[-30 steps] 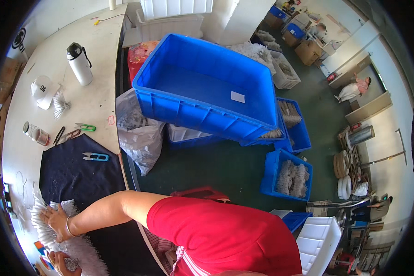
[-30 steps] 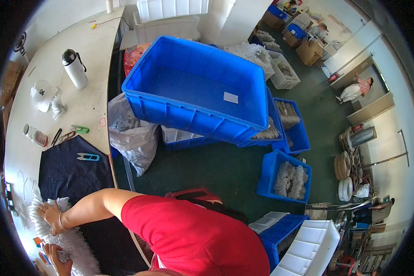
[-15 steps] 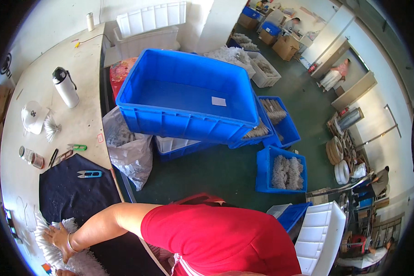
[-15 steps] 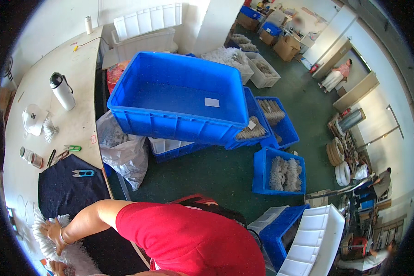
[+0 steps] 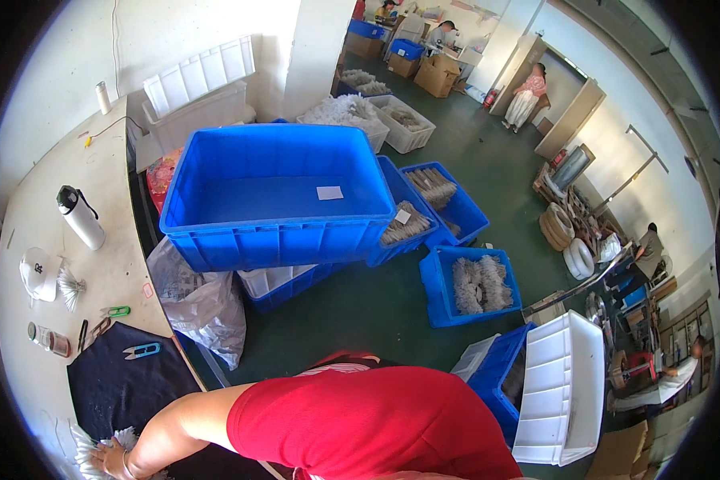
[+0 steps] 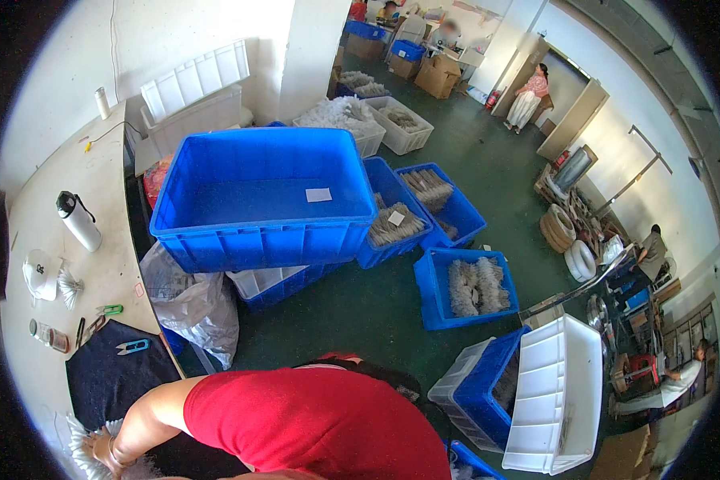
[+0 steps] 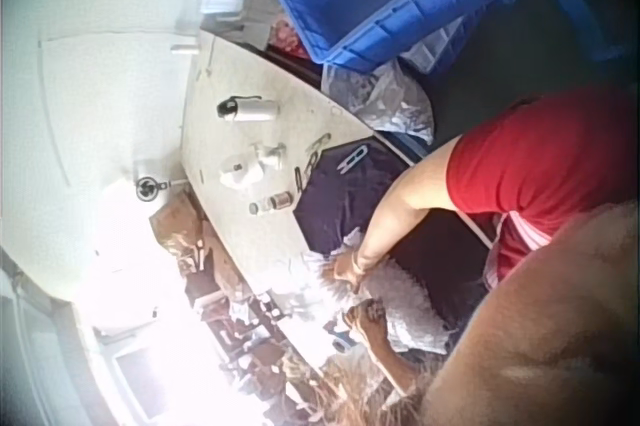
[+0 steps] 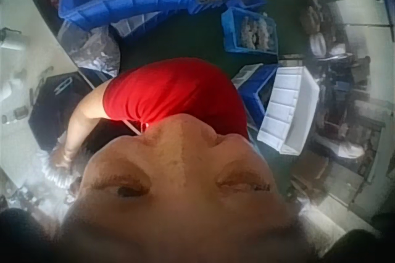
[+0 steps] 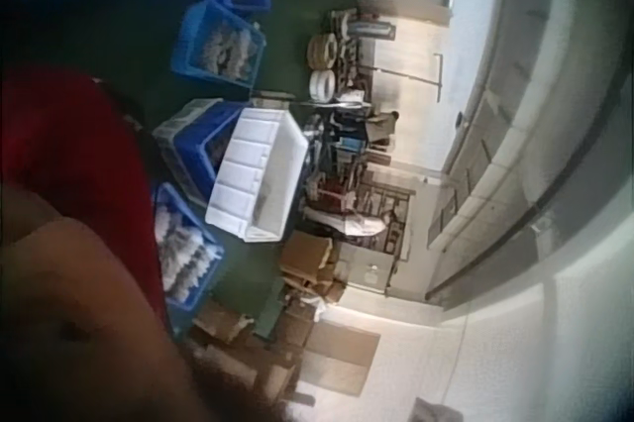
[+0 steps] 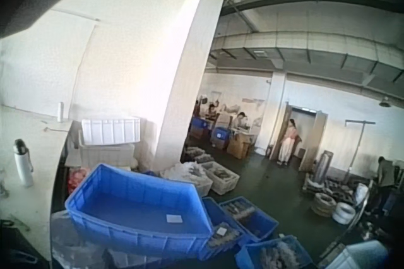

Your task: The recorder manually assembles and bundles white plastic fan ribs at an industrial workbench.

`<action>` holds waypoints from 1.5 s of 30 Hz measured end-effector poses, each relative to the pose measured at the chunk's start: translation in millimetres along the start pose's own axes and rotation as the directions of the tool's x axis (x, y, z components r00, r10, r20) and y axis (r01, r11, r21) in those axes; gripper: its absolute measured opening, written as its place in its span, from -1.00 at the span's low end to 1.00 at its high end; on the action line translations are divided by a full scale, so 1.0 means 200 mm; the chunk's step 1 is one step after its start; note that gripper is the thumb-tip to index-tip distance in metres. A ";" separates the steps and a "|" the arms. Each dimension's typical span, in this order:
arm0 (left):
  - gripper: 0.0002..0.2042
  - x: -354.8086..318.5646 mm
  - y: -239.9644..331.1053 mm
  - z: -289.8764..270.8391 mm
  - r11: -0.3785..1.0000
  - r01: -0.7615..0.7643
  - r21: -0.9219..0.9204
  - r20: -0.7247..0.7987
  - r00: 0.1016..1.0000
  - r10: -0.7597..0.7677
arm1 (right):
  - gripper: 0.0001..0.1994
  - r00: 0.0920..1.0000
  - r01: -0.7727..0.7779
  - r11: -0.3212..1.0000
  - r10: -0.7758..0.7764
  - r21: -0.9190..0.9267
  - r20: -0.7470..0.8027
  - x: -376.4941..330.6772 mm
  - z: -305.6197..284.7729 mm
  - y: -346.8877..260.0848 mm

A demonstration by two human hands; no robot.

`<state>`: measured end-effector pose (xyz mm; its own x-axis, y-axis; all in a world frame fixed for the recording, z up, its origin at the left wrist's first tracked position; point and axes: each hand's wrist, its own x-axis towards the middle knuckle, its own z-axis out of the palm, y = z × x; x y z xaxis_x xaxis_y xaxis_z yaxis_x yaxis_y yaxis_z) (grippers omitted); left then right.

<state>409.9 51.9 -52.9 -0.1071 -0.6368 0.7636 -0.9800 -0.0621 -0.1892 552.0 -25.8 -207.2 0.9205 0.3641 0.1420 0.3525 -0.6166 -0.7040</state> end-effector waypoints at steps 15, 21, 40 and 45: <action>-0.85 -0.06 0.31 -0.41 0.641 0.755 0.138 0.236 0.603 -0.762 | 0.27 0.982 0.137 0.987 -0.147 0.085 0.123 -0.29 -0.19 -0.54; -0.85 0.07 0.25 -0.36 0.395 0.909 0.136 0.305 0.340 -0.889 | 0.26 0.987 0.106 0.992 -0.114 0.076 0.114 -0.35 -0.50 -0.48; -0.72 -0.31 0.39 -0.55 -0.229 0.931 -0.283 0.020 -0.233 -0.972 | 0.24 0.979 0.091 0.986 -0.114 0.142 0.167 -0.46 -0.49 -0.59; -0.70 -0.28 0.48 -0.56 -0.243 0.915 -0.321 -0.090 -0.284 -0.954 | 0.18 0.982 0.085 0.981 -0.112 0.174 0.152 -0.43 -0.46 -0.63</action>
<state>302.3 168.9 -44.9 0.9508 0.3093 0.0187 0.0859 -0.3211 0.9431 443.3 -44.4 -67.0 0.8387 0.5328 0.1126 0.3950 -0.4528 -0.7994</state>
